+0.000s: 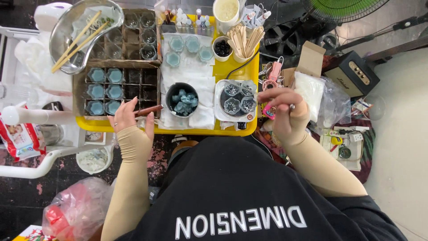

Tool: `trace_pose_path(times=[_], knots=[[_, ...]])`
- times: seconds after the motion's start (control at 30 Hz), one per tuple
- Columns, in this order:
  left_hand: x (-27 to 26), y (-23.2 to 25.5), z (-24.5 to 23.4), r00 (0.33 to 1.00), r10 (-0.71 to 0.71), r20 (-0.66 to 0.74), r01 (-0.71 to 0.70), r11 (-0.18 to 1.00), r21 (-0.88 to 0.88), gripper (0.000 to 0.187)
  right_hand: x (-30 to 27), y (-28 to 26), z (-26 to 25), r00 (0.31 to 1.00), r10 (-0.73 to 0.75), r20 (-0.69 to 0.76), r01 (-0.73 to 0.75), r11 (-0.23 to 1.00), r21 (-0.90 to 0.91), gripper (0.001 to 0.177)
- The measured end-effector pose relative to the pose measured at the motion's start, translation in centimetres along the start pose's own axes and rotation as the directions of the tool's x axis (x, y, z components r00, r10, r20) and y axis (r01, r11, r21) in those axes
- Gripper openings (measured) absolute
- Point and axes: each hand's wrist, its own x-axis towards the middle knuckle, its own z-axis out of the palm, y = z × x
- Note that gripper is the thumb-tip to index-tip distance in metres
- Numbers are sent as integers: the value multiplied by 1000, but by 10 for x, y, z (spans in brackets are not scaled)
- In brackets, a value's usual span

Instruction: Transferring blue wax flakes into small round containers using a spoon.

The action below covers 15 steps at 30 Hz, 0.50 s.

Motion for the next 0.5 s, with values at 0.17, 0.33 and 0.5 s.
trace_pose_path(times=[0.17, 0.33, 0.5], knots=[[18, -24, -14, 984, 125, 128, -127, 992, 12, 58, -10, 2, 38, 987, -123, 100, 112, 988, 108, 16], [45, -43, -10, 919, 288, 270, -262, 956, -129, 56, -9, 12, 99, 957, -65, 283, 87, 994, -66, 14], [72, -47, -13, 808, 371, 457, -349, 927, -136, 62, -5, 20, 147, 960, 2, 278, 43, 987, -154, 18]])
